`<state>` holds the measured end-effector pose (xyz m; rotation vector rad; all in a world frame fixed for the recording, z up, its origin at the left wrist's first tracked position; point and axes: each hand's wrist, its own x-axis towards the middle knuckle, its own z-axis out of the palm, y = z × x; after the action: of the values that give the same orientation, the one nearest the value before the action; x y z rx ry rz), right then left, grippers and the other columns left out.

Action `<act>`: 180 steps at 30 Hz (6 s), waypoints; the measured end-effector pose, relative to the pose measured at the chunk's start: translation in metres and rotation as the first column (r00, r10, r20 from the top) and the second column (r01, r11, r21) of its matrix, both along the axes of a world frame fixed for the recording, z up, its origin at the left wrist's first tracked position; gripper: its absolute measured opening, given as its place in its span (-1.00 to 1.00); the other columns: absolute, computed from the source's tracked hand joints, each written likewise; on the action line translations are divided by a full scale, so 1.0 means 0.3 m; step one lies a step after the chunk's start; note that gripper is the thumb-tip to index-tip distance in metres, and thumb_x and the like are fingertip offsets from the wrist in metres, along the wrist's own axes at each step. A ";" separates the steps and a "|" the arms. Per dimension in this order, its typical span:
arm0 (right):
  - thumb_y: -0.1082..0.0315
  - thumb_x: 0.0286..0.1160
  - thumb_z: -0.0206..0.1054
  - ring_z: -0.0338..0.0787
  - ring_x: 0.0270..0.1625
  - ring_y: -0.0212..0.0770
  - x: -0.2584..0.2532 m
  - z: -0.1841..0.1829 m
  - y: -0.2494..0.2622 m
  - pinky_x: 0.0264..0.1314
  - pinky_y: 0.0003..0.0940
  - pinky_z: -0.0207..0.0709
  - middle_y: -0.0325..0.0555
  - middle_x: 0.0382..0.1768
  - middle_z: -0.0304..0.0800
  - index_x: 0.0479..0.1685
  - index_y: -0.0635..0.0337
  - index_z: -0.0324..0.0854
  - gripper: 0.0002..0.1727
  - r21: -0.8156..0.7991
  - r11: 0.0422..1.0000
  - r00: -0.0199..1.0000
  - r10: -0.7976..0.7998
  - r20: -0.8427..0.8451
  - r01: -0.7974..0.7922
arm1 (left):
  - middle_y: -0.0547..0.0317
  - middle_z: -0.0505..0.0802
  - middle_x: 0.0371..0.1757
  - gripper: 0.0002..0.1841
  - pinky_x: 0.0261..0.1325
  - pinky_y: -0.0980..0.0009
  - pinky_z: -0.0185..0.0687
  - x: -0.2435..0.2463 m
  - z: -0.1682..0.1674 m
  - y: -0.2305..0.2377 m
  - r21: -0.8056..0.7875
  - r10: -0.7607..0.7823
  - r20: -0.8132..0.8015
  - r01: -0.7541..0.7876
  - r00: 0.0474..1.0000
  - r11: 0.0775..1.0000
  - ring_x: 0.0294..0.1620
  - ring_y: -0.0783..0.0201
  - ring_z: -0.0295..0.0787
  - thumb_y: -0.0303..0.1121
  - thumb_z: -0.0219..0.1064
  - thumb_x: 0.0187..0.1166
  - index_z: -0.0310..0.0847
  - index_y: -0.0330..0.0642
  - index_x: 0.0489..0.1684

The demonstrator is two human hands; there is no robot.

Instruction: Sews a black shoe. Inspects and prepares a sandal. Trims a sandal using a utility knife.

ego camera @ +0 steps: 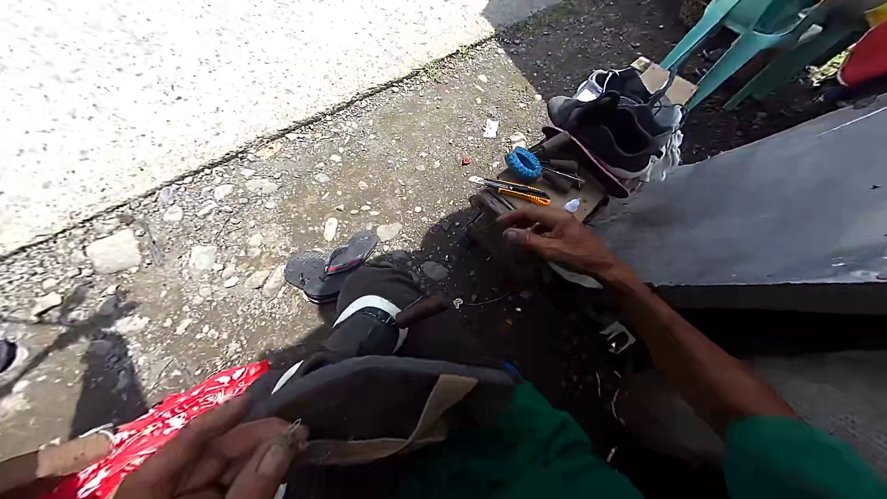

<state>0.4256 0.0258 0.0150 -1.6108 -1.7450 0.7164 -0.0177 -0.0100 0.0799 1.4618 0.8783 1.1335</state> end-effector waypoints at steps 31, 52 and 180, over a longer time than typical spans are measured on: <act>0.04 0.43 0.49 0.71 -0.27 -0.59 -0.366 0.259 0.099 -0.30 -0.69 0.63 -0.48 -0.18 0.73 0.09 -0.10 0.69 -0.67 0.189 0.863 0.830 0.503 -0.242 -0.468 | 0.40 0.86 -0.25 -0.62 -0.16 0.58 0.64 -0.074 0.121 0.055 0.254 0.183 -0.410 -0.081 0.893 0.964 -0.27 0.50 0.72 -0.37 0.39 0.61 0.62 -0.12 0.40; 0.14 0.61 0.40 0.67 0.50 -0.13 -0.882 -0.107 -0.250 0.50 -0.29 0.61 0.20 0.42 0.66 0.06 0.33 0.62 -0.63 0.169 0.695 0.393 0.570 -0.721 -0.699 | 0.34 0.87 -0.07 -0.71 -0.03 0.57 0.77 -0.181 0.161 -0.415 0.036 0.320 -0.060 -0.319 0.945 0.947 -0.14 0.45 0.83 -0.31 0.38 0.66 0.63 0.11 0.31; 0.19 0.57 0.39 0.59 -0.32 -0.59 -0.855 -0.099 -0.271 -0.31 -0.73 0.46 -0.27 -0.32 0.66 -0.10 0.19 0.63 -0.77 -0.091 0.593 0.538 0.643 -0.545 -0.800 | 0.23 0.82 -0.32 -0.61 -0.30 0.53 0.69 -0.168 -0.367 -0.572 -0.363 0.640 -0.581 -0.864 0.503 0.349 -0.41 0.42 0.75 -0.46 0.50 0.42 0.59 -0.34 0.19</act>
<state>0.1690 -0.0555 -0.0146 -0.6640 -1.9602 1.7348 -0.0680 -0.1816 -0.0302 0.6002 2.1507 1.0423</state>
